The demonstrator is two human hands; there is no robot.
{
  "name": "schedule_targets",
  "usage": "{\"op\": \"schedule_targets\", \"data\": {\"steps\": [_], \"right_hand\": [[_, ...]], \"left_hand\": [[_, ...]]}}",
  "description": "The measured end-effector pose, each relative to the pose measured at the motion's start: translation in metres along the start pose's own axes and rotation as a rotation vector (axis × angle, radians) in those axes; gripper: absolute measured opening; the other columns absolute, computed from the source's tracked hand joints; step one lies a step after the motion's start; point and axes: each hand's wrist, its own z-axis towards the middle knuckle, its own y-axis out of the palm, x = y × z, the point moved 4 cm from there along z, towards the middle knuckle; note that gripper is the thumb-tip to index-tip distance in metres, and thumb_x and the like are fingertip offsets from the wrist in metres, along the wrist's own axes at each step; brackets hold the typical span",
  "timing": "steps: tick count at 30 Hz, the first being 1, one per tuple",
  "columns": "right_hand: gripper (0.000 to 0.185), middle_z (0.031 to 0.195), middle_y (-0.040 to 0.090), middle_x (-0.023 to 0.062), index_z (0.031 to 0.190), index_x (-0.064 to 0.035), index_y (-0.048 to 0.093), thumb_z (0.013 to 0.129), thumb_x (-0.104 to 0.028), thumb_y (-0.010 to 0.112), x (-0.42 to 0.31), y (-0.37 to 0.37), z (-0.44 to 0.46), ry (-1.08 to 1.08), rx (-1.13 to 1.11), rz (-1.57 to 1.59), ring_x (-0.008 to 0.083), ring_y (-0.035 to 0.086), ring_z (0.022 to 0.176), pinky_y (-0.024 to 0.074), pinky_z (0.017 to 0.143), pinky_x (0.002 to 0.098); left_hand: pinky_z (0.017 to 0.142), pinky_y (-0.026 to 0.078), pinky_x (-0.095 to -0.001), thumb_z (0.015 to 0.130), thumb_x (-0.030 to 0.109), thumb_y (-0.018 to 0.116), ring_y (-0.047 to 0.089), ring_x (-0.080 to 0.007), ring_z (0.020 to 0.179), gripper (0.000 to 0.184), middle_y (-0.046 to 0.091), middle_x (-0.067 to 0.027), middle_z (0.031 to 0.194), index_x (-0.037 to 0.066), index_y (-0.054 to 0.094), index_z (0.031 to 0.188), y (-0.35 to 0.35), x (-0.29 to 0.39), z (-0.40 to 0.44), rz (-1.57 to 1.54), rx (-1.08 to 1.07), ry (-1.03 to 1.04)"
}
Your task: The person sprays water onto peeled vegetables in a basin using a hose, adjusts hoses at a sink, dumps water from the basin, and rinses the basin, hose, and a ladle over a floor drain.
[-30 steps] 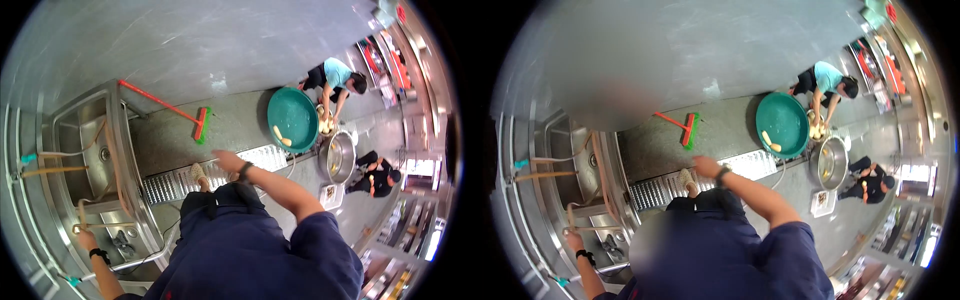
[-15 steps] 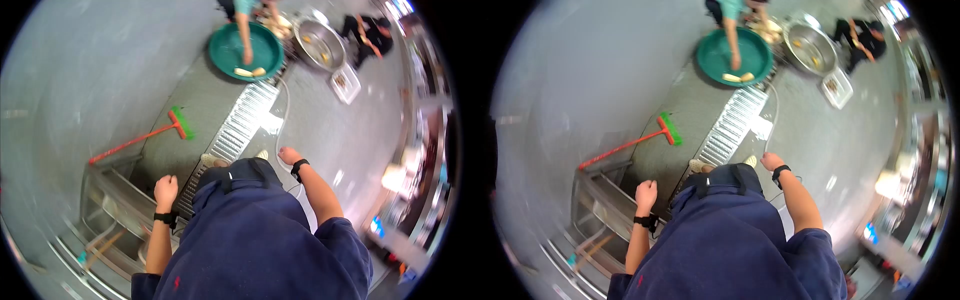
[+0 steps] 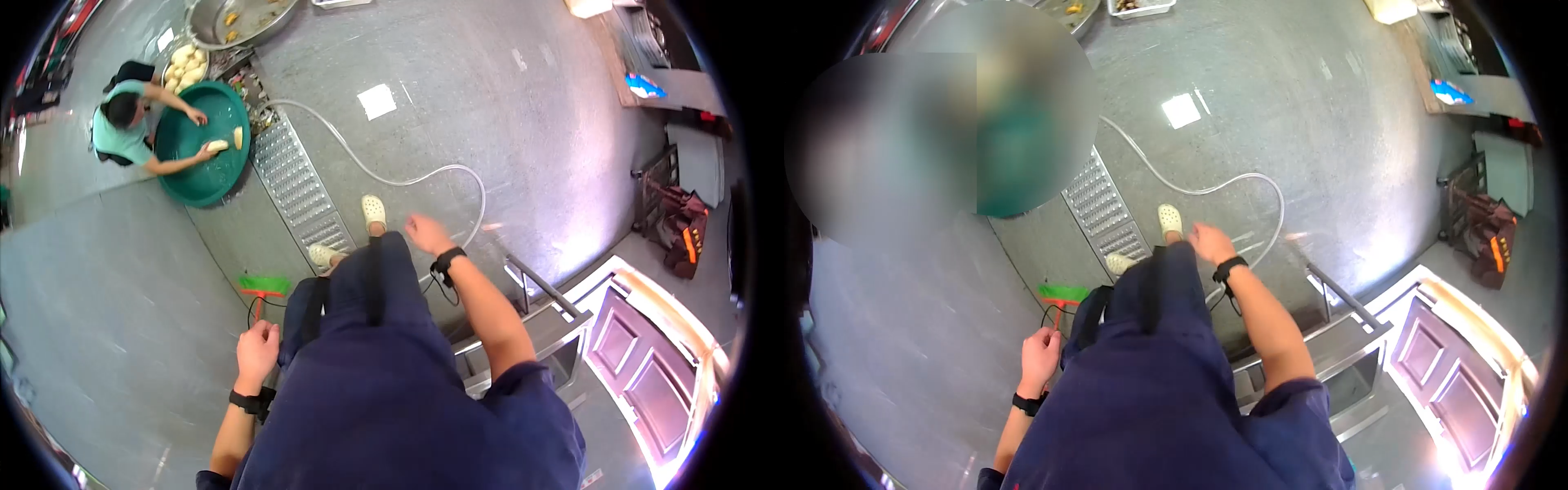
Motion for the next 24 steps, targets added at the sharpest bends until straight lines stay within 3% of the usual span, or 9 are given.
{"op": "schedule_targets", "data": {"steps": [3,10,13,15,16,18,21,24], "right_hand": [[0.027,0.091,0.064,0.021,0.097,-0.0055,0.059,0.086,-0.029,0.051,0.016,0.0,0.009,0.118,0.07,0.101,0.0396,0.059,0.088,0.0468,0.078,0.0474],[0.024,0.096,0.063,0.0185,0.1,-0.0054,0.058,0.089,-0.025,0.049,0.008,0.03,0.022,0.238,0.083,0.364,0.0381,0.058,0.092,0.0472,0.078,0.0457],[0.021,0.099,0.062,0.0183,0.106,-0.0028,0.056,0.086,-0.011,0.054,-0.036,-0.032,0.073,0.135,0.36,0.584,0.0341,0.061,0.09,0.0488,0.078,0.0398],[0.025,0.099,0.065,0.0152,0.111,0.0015,0.055,0.09,-0.011,0.049,-0.077,-0.11,0.1,0.084,0.619,0.672,0.0293,0.064,0.092,0.0484,0.081,0.0375],[0.044,0.12,0.057,0.0171,0.125,-0.0012,0.048,0.089,-0.026,0.052,-0.079,-0.134,0.11,0.148,0.604,0.704,0.0308,0.052,0.115,0.0399,0.097,0.0414],[0.044,0.12,0.057,0.0171,0.125,-0.0012,0.048,0.089,-0.025,0.052,-0.071,-0.152,0.135,0.2,0.653,0.727,0.0306,0.052,0.114,0.04,0.096,0.0412],[0.043,0.119,0.057,0.0169,0.124,-0.0012,0.048,0.089,-0.024,0.052,-0.035,-0.092,0.198,0.281,0.6,0.737,0.0303,0.052,0.114,0.0402,0.096,0.0409],[0.042,0.119,0.057,0.0168,0.124,-0.0011,0.049,0.088,-0.023,0.053,0.034,0.094,0.292,0.403,0.394,0.643,0.0301,0.053,0.113,0.0404,0.095,0.0406]], "left_hand": [[0.062,0.048,-0.044,0.083,0.024,0.057,0.062,-0.0367,0.067,0.023,0.063,-0.0169,0.067,0.002,0.062,0.078,0.003,0.034,0.071,0.094,-0.073,0.05],[0.068,0.048,-0.0441,0.083,0.024,0.053,0.062,-0.0384,0.076,0.027,0.063,-0.0219,0.077,0.0,0.065,0.088,0.026,0.007,0.262,0.288,-0.271,0.159],[0.069,0.048,-0.0433,0.083,0.024,0.053,0.063,-0.0376,0.078,0.028,0.064,-0.022,0.079,0.0,0.065,0.091,0.05,0.001,0.381,0.321,-0.356,0.203],[0.069,0.048,-0.0424,0.083,0.024,0.054,0.062,-0.0388,0.077,0.028,0.063,-0.0225,0.078,-0.001,0.064,0.09,0.066,-0.016,0.455,0.39,-0.367,0.22],[0.069,0.048,-0.0425,0.083,0.024,0.054,0.061,-0.0395,0.078,0.028,0.063,-0.0228,0.079,-0.001,0.063,0.089,0.078,-0.016,0.492,0.422,-0.357,0.234],[0.069,0.047,-0.0435,0.084,0.024,0.053,0.06,-0.0408,0.08,0.027,0.062,-0.0235,0.08,-0.001,0.062,0.086,0.087,-0.006,0.56,0.462,-0.356,0.259],[0.075,0.046,-0.0451,0.083,0.026,0.049,0.058,-0.0415,0.088,0.028,0.062,-0.024,0.087,0.001,0.062,0.089,0.123,0.016,0.639,0.534,-0.411,0.275],[0.079,0.046,-0.0458,0.082,0.026,0.048,0.057,-0.0422,0.09,0.03,0.062,-0.024,0.09,0.001,0.062,0.088,0.182,0.007,0.704,0.567,-0.343,0.287]]}}
